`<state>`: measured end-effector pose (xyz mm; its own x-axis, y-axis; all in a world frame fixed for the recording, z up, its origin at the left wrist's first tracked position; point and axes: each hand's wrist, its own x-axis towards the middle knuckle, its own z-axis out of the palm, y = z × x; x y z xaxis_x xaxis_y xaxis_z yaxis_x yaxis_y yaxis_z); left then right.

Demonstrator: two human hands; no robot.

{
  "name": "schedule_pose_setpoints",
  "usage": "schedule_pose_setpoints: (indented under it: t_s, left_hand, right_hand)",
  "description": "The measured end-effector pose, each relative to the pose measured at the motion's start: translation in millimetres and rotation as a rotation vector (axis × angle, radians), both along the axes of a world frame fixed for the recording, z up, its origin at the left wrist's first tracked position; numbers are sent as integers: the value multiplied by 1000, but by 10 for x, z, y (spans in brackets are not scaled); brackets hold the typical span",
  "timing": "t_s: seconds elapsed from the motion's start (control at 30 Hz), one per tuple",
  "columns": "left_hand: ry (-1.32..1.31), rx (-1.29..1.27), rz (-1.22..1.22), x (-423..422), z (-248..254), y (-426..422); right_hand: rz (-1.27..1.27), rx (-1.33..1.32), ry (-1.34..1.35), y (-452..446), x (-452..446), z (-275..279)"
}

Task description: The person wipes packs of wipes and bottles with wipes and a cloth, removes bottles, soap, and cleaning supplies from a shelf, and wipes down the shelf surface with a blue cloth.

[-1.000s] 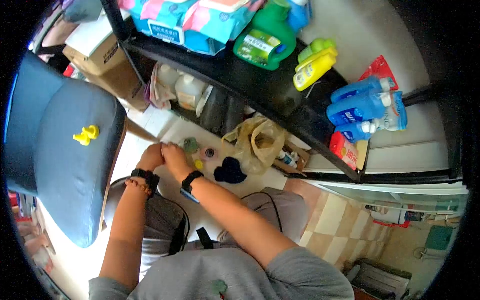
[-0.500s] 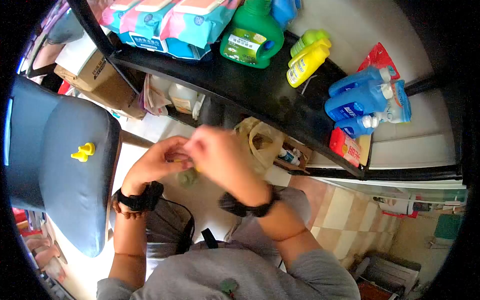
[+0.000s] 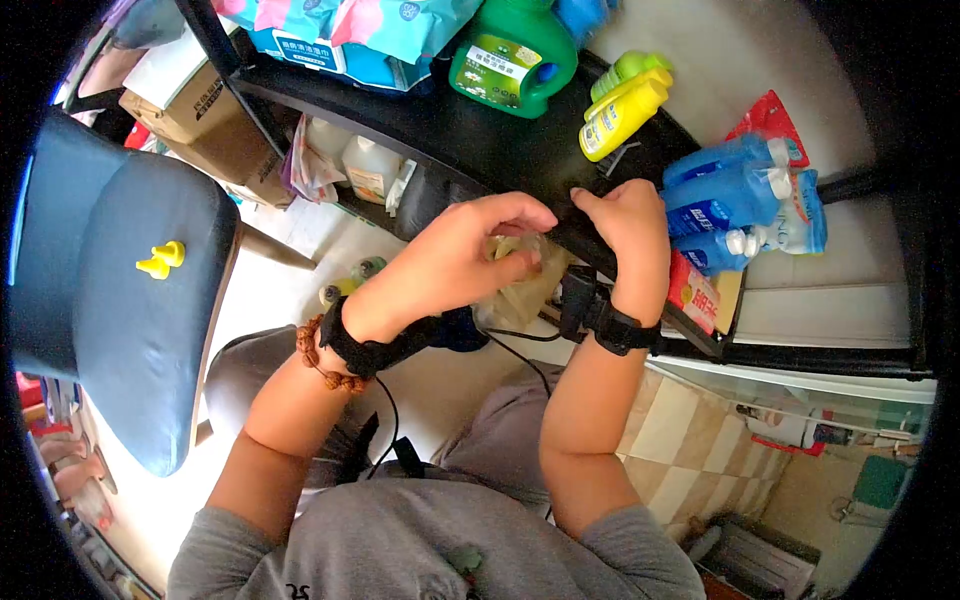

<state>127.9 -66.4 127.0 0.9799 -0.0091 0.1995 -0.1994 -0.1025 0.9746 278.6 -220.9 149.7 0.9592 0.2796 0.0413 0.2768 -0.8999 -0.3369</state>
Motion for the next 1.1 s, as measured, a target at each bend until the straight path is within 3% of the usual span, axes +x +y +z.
schedule_pose_setpoints:
  t_s: [0.2,0.27,0.33,0.4,0.47,0.5,0.57,0.6,0.67,0.7,0.83,0.87,0.97,1.07,1.1]
  left_hand:
    - [-60,44,48,-82,156,115]
    - [9,26,71,-142,288,221]
    - [-113,75,118,-172,287,344]
    - [-113,79,157,-286,305,467]
    - [-125,79,161,-414,292,598]
    - [-130,110,168,-477,264,653]
    - [-25,75,152,-567,137,750]
    - [19,53,138,-597,45,781]
    - [88,-53,125,-616,-276,836]
    - [137,-14,130,-604,-459,852]
    - [352,8,192,-633,-1154,728]
    - [217,193,249,-662,-1349,658]
    - [129,419,230,-738,-1596,380]
    - [37,563,107,-757,-1800,166]
    - [32,624,87,-760,-1872,117]
  right_hand:
    - [-67,46,-5,-290,-31,251]
    - [-116,144,3,-400,-169,462]
    - [-130,296,-108,-496,-258,536]
    - [-144,422,139,-508,-527,757]
    - [60,430,39,-440,-825,701]
    - [34,548,194,-294,-1048,639]
    - [466,129,123,-158,-1241,395]
    - [591,-47,245,-4,-1318,325]
    - [757,-148,525,159,-1346,-321]
    - [847,-197,543,200,-1325,-681]
    - [791,-248,394,255,-1276,-1724]
    - [701,-286,574,305,-1218,-1854]
    - [381,-329,1035,351,-1188,-2296]
    - [44,98,1148,137,-1367,-3166]
    - [126,238,1050,148,-1456,-2969]
